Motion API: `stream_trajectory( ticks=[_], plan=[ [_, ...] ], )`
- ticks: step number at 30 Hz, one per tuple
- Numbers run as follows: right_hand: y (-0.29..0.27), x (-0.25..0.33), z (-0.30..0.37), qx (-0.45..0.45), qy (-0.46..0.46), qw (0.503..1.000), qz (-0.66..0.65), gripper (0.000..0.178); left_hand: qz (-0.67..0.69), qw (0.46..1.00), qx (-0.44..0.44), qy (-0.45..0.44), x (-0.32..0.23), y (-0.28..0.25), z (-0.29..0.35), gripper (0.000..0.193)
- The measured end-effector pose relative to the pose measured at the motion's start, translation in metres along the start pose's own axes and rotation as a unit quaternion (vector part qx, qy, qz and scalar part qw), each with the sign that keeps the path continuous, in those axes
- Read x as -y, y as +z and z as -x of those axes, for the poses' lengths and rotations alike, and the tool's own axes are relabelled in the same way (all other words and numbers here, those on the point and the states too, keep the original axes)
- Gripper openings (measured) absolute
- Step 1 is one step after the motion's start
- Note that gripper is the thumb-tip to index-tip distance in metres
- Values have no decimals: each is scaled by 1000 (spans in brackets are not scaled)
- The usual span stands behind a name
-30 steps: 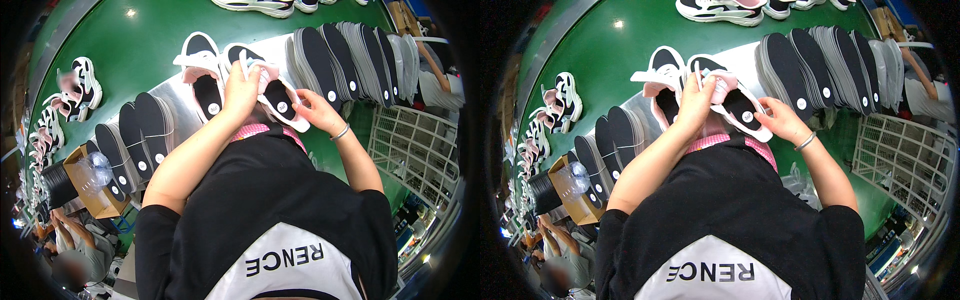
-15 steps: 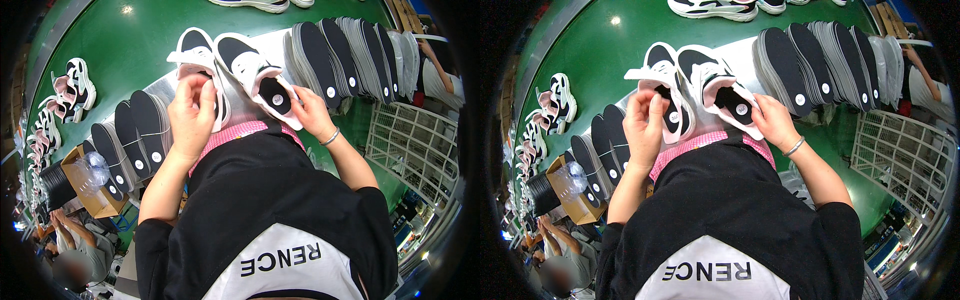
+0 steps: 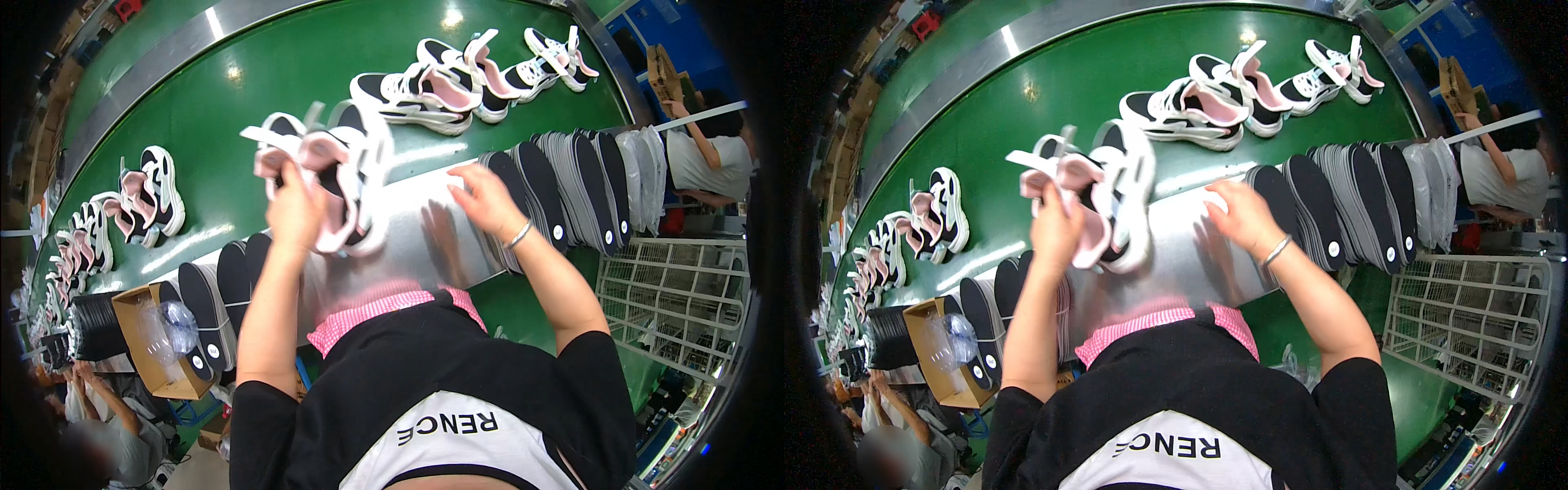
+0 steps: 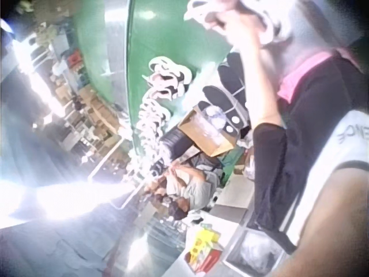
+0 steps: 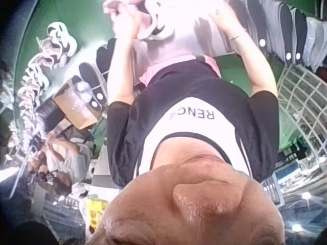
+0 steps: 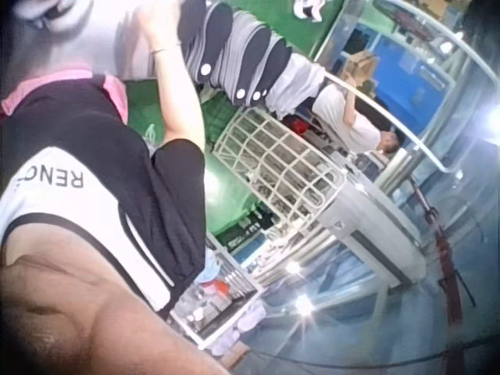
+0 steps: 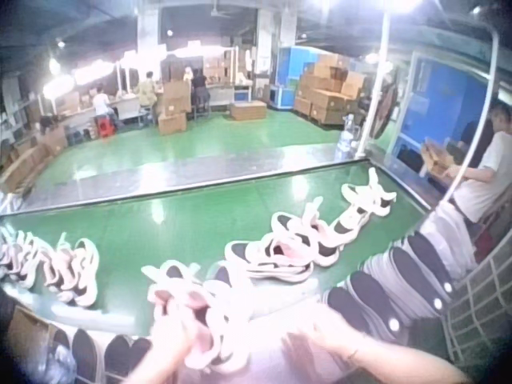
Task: The person places black insoles into white and pink sneakers by hand, reaching for components from a stack and inserting them into the shoes before placing the finished shoes onto a green conveyor belt.
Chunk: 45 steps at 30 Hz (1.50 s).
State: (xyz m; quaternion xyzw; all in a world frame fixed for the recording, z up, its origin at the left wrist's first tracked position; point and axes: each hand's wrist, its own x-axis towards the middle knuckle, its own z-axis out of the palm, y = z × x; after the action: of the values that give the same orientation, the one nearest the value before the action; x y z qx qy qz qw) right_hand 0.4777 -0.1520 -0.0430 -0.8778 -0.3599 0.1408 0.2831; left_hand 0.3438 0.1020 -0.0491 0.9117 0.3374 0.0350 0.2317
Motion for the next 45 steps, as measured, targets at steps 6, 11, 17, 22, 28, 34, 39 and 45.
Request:
stream_trajectory(
  ticks=[6,11,17,22,28,34,39,45],
  plan=[
    [-19,-76,-82,-127,28,967,219,38,-23,978,-206,20,46,-34,-66,52],
    [-23,-125,-118,41,108,971,211,54,118,962,-218,115,23,4,-25,38],
    [-33,-108,-141,77,76,970,217,36,276,961,27,8,-4,54,41,38],
    [-50,-23,-146,48,-14,969,242,33,304,949,70,47,-21,51,31,42],
    [-30,71,-76,117,-64,961,243,36,325,945,-21,32,-42,61,34,78],
    [9,61,54,137,2,979,152,27,309,949,39,45,-50,76,73,81],
    [-13,49,92,5,0,998,60,26,294,953,-1,79,-56,73,83,66],
    [-38,-40,87,-108,135,965,197,35,345,925,-20,157,-67,55,50,26]
  ],
)
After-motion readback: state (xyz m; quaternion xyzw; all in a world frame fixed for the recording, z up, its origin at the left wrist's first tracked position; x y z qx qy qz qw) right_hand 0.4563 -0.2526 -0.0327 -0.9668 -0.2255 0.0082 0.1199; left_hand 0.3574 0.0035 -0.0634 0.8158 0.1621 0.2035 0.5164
